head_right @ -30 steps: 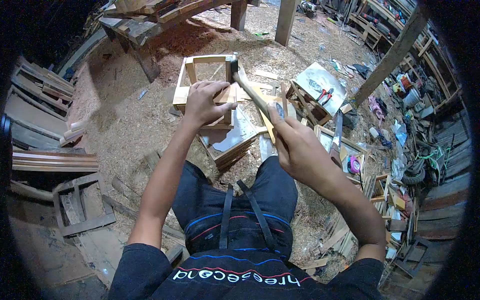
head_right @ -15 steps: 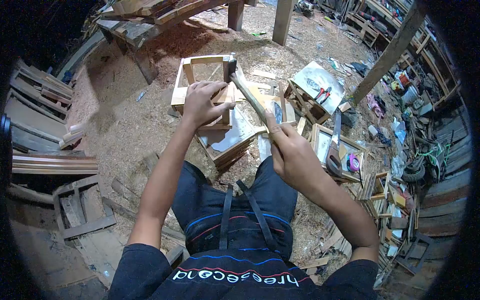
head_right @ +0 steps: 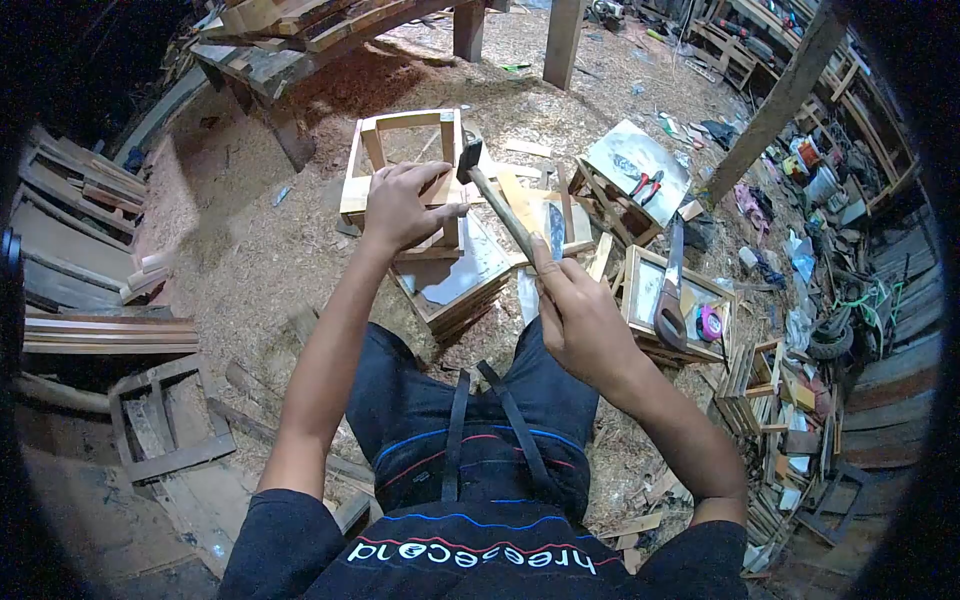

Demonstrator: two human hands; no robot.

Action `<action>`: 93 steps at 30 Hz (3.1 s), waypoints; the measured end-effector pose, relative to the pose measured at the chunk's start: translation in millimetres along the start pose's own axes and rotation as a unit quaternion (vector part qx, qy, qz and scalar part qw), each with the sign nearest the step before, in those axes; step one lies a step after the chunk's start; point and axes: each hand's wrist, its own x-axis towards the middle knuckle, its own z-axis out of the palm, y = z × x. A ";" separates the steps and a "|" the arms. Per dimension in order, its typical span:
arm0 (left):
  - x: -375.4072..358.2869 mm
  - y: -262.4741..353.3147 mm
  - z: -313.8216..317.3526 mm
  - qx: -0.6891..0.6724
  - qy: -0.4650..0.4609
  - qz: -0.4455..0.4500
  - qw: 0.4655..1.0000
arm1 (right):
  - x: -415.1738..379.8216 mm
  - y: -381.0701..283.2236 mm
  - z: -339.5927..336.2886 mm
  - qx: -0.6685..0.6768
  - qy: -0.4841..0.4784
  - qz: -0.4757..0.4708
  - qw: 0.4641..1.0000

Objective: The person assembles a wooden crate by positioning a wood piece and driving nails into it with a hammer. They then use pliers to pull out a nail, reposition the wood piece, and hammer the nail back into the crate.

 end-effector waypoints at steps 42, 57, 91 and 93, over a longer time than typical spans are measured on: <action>0.8 0.5 -2.1 -0.004 0.003 -0.003 1.000 | 33.1 -31.3 -41.9 -0.169 -0.133 0.014 0.976; 2.1 5.7 -3.1 -0.037 -0.017 -0.061 0.997 | 34.5 -53.5 -40.3 -0.206 -0.133 -0.018 0.969; -11.5 -19.4 6.5 -0.079 0.040 0.167 0.982 | -13.8 2.3 19.4 0.084 0.060 0.095 0.990; -12.7 -20.8 7.2 -0.067 0.056 0.187 0.979 | -15.5 0.1 21.0 0.086 0.057 0.105 0.989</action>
